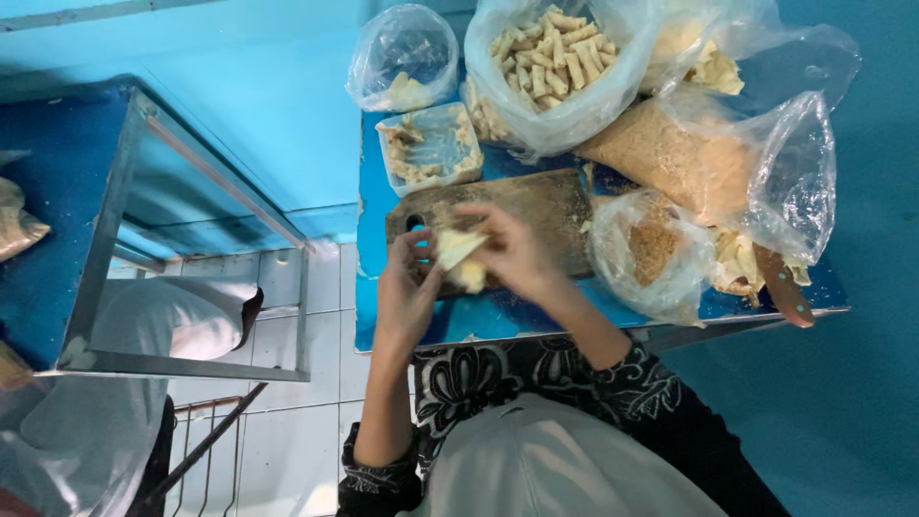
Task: The person sits at a table and shapes small pieces of dough by hand, pinching and rolling each piece between the fingers into a short cylinder. The shaped pieces are placed into a plastic bag with other finished pieces, and new flat dough pieces are taken from a container to continue shaping.
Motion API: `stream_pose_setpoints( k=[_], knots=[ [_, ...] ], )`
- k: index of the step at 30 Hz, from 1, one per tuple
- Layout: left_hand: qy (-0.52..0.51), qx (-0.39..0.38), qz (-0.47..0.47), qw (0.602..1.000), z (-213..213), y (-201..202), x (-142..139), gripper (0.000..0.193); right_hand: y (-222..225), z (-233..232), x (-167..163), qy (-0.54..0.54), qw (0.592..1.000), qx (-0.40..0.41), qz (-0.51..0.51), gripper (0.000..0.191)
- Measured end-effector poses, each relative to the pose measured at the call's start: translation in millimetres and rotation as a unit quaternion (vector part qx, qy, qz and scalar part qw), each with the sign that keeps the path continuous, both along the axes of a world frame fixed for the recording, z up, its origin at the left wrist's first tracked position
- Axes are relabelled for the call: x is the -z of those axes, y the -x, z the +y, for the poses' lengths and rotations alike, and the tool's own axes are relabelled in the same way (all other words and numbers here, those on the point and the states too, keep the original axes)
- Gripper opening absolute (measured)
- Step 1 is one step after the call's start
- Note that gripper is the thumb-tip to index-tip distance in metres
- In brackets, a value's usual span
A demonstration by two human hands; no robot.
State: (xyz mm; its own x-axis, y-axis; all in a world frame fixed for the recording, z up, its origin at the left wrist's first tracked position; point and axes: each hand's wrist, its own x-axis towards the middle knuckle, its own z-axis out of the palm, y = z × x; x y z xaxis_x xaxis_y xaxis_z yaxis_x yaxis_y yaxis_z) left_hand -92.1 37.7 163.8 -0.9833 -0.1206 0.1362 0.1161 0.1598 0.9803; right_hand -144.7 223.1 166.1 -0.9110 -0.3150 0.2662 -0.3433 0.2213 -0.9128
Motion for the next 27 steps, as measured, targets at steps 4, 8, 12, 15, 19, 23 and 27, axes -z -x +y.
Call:
stream_pose_setpoints(
  k=[4,8,12,15,19,23,27],
  knots=[
    [0.216,-0.127,0.030,0.967,0,-8,-11,0.041,-6,55,-25,-0.258,0.917,0.217,0.212,0.058],
    [0.332,-0.171,0.158,0.914,-9,-4,-4,0.027,-24,48,-33,-0.120,0.956,0.171,0.205,0.046],
    [0.327,-0.166,0.188,0.911,-12,-3,12,0.022,-54,-24,-9,-0.062,0.976,0.013,0.210,0.046],
    [0.345,-0.170,0.173,0.907,-17,-6,17,0.020,-72,-27,7,-0.177,0.972,-0.022,0.155,0.049],
    [0.357,-0.169,0.156,0.905,-27,-15,21,0.016,-74,49,-7,-0.293,0.936,0.086,0.176,0.055],
    [0.363,-0.186,0.163,0.898,-23,-13,29,0.019,-83,102,-39,-0.291,0.923,0.205,0.143,0.034],
    [0.391,-0.202,0.144,0.886,-5,-10,32,0.025,-58,64,-39,-0.192,0.949,0.149,0.198,0.028]
  ],
)
